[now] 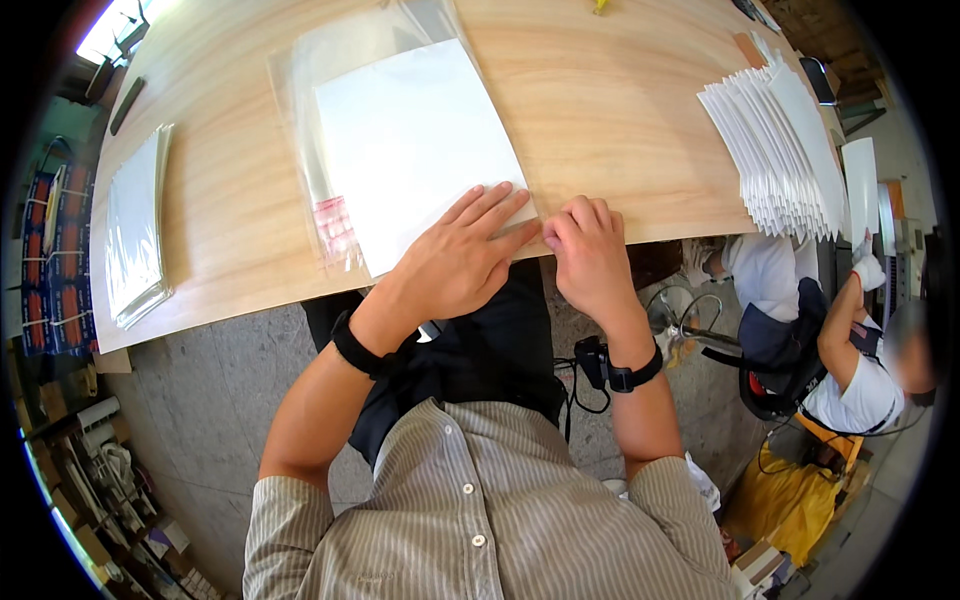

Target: The person places individual white boards into plastic bags and seals them by hand, then stacks the filled bags on the table.

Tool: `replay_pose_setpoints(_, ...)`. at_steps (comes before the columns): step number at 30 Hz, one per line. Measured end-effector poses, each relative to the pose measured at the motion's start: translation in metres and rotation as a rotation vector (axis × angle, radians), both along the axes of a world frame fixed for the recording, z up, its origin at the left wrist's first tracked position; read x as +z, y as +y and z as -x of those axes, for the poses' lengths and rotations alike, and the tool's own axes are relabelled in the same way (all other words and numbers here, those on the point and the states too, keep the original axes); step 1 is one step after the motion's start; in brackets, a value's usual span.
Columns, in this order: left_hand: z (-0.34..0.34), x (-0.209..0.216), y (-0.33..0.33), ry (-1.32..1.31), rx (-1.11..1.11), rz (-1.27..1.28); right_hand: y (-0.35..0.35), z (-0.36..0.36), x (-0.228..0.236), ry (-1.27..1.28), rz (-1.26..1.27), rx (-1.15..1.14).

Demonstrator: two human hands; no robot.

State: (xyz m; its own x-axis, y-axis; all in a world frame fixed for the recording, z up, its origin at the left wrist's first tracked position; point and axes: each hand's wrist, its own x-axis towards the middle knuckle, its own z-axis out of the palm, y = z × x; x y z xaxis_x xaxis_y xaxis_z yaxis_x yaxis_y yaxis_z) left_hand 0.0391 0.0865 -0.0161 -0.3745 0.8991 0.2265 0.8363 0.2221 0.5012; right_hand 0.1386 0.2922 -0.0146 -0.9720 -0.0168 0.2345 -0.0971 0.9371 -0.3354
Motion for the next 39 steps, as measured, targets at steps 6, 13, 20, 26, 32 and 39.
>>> replay_pose_setpoints(6, 0.000, -0.002, -0.001, -0.016, -0.018, -0.027, 0.001, -0.007, -0.003, 0.032, 0.018, 0.029)
replay_pose_setpoints(13, 0.000, -0.002, -0.002, -0.034, -0.015, -0.044, -0.003, -0.022, -0.003, 0.051, 0.087, 0.000)
replay_pose_setpoints(20, -0.001, -0.002, -0.003, -0.049, -0.015, -0.041, -0.001, -0.011, 0.003, 0.118, 0.242, -0.023)
replay_pose_setpoints(26, 0.001, -0.003, -0.002, -0.042, -0.020, -0.039, -0.002, -0.005, 0.000, 0.032, 0.040, 0.016)
replay_pose_setpoints(32, 0.000, -0.001, -0.001, -0.034, -0.012, -0.031, -0.004, -0.007, 0.000, 0.037, -0.048, 0.042)
replay_pose_setpoints(39, -0.001, 0.000, -0.003, -0.024, -0.008, -0.056, -0.018, -0.041, 0.002, -0.044, -0.014, 0.185)
